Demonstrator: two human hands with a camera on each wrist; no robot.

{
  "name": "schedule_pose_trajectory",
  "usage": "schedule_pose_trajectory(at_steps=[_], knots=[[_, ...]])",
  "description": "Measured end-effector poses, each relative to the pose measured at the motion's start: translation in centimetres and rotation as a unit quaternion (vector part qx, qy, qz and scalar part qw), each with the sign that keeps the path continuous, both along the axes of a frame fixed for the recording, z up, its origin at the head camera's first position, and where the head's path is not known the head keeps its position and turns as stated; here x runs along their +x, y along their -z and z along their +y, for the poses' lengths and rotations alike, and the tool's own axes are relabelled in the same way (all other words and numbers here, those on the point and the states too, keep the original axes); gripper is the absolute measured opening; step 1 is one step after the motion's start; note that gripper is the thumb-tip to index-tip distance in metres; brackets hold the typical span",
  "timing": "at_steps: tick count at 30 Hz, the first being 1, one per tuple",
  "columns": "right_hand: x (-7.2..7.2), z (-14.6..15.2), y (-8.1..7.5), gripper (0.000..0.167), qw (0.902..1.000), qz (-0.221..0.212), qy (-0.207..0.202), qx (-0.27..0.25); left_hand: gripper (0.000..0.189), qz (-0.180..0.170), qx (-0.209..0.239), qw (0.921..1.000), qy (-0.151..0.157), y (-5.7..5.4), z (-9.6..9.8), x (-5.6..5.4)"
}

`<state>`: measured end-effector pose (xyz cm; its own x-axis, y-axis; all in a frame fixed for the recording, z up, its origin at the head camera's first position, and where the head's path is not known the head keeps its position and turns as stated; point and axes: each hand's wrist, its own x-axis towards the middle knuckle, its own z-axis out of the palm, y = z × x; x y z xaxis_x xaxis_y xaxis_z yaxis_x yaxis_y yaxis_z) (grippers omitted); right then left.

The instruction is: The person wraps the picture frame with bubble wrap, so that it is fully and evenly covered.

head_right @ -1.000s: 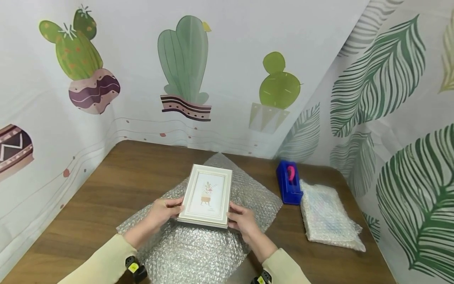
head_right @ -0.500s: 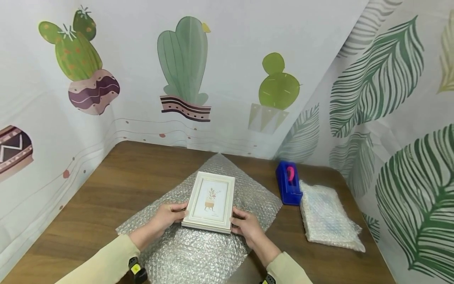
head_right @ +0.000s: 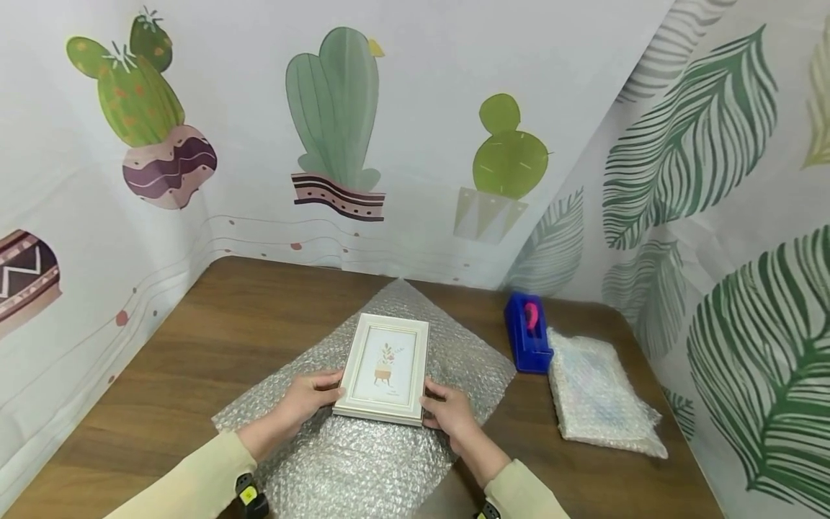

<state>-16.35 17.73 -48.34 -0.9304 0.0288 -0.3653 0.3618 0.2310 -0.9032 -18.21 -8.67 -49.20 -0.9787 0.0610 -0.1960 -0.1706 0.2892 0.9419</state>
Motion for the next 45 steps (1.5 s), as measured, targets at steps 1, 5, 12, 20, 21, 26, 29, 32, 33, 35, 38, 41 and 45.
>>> schedule_pose_trajectory(at_steps=[1,5,12,20,21,26,29,32,33,35,38,41,45], knots=[[0.0,0.0,0.0,0.049,1.0,0.001,0.0,0.002,0.04,-0.001,0.0,1.0,-0.001,0.0,0.0,0.0],[0.0,-0.2,0.1,0.049,1.0,0.002,0.003,0.003,0.04,-0.002,0.008,1.0,-0.001,0.1,-0.1,-0.1],[0.3,-0.4,0.0,0.049,0.9999,0.011,0.005,-0.01,0.04,-0.016,0.036,0.9992,-0.009,0.3,-0.4,-0.3],[0.4,-0.6,0.1,0.048,0.9991,0.033,0.014,-0.023,0.04,-0.017,0.024,0.9995,-0.01,0.2,-0.6,-0.1],[0.4,-0.6,0.1,0.048,0.9992,0.033,0.015,-0.02,0.039,-0.015,0.02,0.9996,-0.01,0.1,-0.6,-0.1],[0.5,-0.5,0.1,0.047,0.9994,0.03,0.014,0.003,0.039,-0.01,0.007,0.9999,0.009,-0.1,-0.5,0.1],[0.6,-0.5,0.1,0.048,0.9993,0.033,0.013,0.008,0.04,-0.008,-0.007,0.9998,0.018,-0.3,-0.7,0.2],[0.7,-0.7,0.0,0.049,0.9991,0.041,0.009,0.007,0.041,-0.008,-0.02,0.9994,0.028,-0.6,-0.9,0.1],[0.7,-0.7,-0.1,0.05,0.999,0.044,0.006,0.009,0.041,-0.009,-0.023,0.9992,0.031,-0.7,-1.0,0.1],[0.8,-0.7,-0.2,0.051,0.9989,0.045,0.001,0.014,0.042,-0.011,-0.027,0.9989,0.036,-0.8,-1.1,0.1],[1.0,-0.7,-0.2,0.052,0.9983,0.049,-0.009,0.031,0.042,-0.012,-0.029,0.9988,0.039,-0.8,-1.1,0.2],[1.2,-0.5,-0.3,0.052,0.9972,0.054,-0.02,0.047,0.041,-0.015,-0.024,0.9989,0.037,-0.6,-1.1,0.2],[1.4,-0.3,-0.4,0.051,0.9961,0.059,-0.029,0.059,0.042,-0.021,-0.015,0.999,0.038,-0.4,-1.1,0.2]])
